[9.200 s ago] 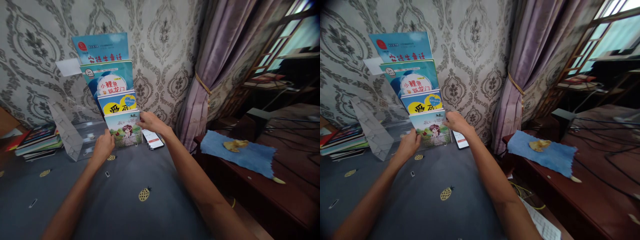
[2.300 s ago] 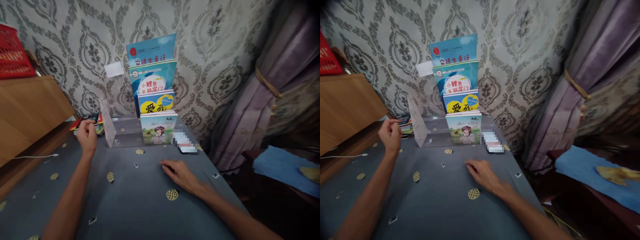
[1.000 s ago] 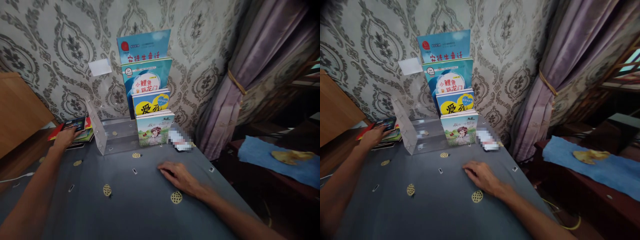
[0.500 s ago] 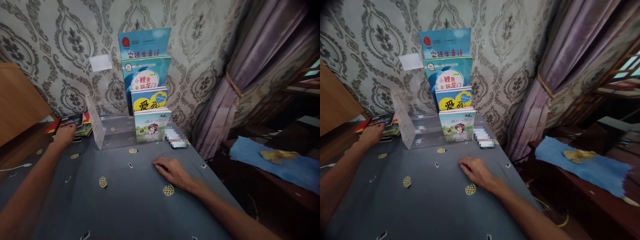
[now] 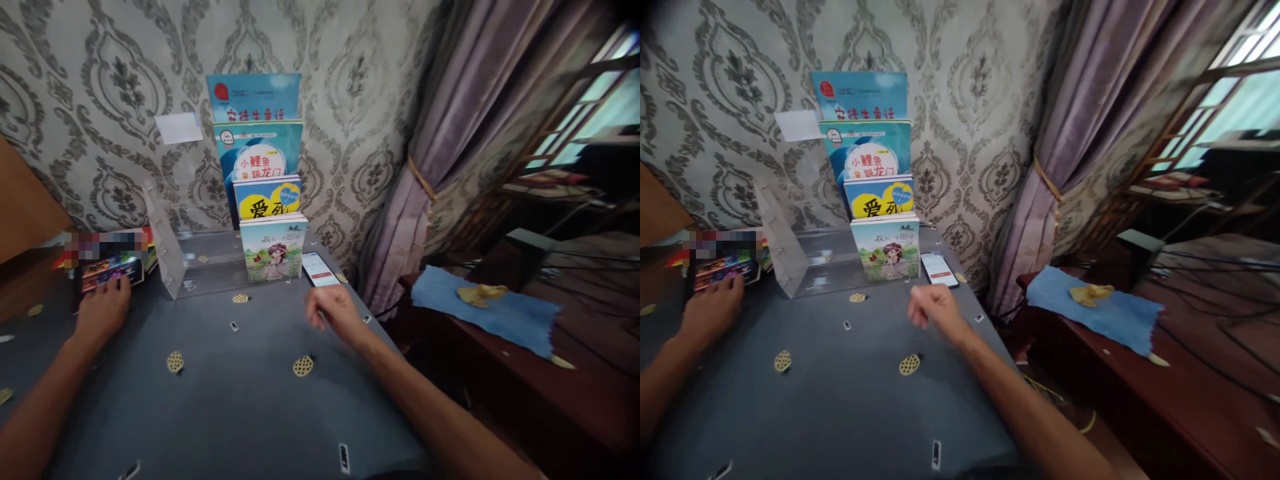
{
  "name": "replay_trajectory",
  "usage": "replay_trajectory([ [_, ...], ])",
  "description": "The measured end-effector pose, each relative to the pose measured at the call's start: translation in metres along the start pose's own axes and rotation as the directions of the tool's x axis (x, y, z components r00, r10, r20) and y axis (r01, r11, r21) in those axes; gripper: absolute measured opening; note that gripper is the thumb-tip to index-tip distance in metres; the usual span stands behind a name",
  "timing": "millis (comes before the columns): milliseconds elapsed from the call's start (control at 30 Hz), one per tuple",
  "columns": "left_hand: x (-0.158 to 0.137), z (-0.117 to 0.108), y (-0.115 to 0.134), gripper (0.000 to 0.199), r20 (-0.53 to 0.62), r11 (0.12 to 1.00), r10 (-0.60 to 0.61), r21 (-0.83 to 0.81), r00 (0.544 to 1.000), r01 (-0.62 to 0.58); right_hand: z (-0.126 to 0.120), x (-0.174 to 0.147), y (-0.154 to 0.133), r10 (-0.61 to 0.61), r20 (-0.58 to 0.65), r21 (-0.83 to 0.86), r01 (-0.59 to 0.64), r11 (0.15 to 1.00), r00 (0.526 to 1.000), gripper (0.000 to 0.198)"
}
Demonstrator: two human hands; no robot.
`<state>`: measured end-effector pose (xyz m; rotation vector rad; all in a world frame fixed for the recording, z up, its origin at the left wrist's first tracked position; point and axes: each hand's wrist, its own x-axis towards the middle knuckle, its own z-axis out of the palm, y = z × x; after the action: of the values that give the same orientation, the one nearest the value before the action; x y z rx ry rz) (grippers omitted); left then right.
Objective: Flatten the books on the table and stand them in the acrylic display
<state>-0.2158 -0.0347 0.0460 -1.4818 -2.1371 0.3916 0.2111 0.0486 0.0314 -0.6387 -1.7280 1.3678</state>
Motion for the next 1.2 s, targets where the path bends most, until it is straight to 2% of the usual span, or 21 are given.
replay_trajectory([
  [100, -0.007, 0.003, 0.006, 0.047, 0.018, 1.000, -0.002, -0.003, 1.000, 0.002, -0.017, -0.003, -0.036, -0.190, -0.171, 0.206, 0.224, 0.953, 0.967, 0.078],
  [167, -0.011, 0.002, 0.009, 0.047, 0.046, 1.000, 0.000, 0.006, 0.999, -0.001, -0.024, -0.004, -0.052, -0.247, -0.186, 0.249, 0.288, 0.925, 0.951, 0.080],
  [233, -0.015, 0.001, 0.010, 0.046, 0.058, 1.000, 0.003, 0.028, 0.998, -0.004, -0.024, -0.003, -0.055, -0.253, -0.192, 0.260, 0.297, 0.919, 0.948, 0.081],
  [300, -0.020, -0.001, 0.012, 0.048, 0.055, 0.998, 0.019, 0.052, 0.998, -0.022, -0.015, 0.000, -0.044, -0.215, -0.163, 0.254, 0.252, 0.934, 0.963, 0.082],
  [400, -0.029, -0.001, 0.016, 0.051, 0.064, 0.994, 0.043, 0.095, 0.997, -0.049, 0.008, 0.005, -0.014, -0.032, 0.065, 0.115, 0.024, 0.993, 0.997, 0.082],
  [500, -0.037, 0.001, 0.020, 0.052, 0.068, 0.990, 0.064, 0.118, 0.996, -0.072, 0.031, 0.005, 0.010, 0.103, 0.278, 0.010, -0.110, 0.994, 0.955, 0.082],
  [600, -0.045, 0.003, 0.021, 0.054, 0.078, 0.990, 0.079, 0.113, 0.994, -0.088, 0.045, -0.001, 0.021, 0.167, 0.378, -0.036, -0.166, 0.985, 0.910, 0.082],
  [767, -0.057, 0.002, 0.023, 0.054, 0.067, 0.994, 0.085, 0.067, 0.994, -0.089, 0.053, -0.011, 0.030, 0.248, 0.448, -0.109, -0.223, 0.969, 0.859, 0.080],
  [1033, -0.070, 0.002, 0.027, 0.054, 0.047, 0.993, 0.087, 0.074, 0.995, -0.090, 0.055, -0.010, 0.036, 0.249, 0.449, -0.076, -0.241, 0.968, 0.858, 0.081],
  [1200, -0.074, 0.005, 0.024, 0.056, 0.107, 0.993, 0.113, 0.005, 0.988, -0.115, 0.055, -0.010, 0.034, 0.246, 0.457, -0.080, -0.236, 0.969, 0.855, 0.082],
])
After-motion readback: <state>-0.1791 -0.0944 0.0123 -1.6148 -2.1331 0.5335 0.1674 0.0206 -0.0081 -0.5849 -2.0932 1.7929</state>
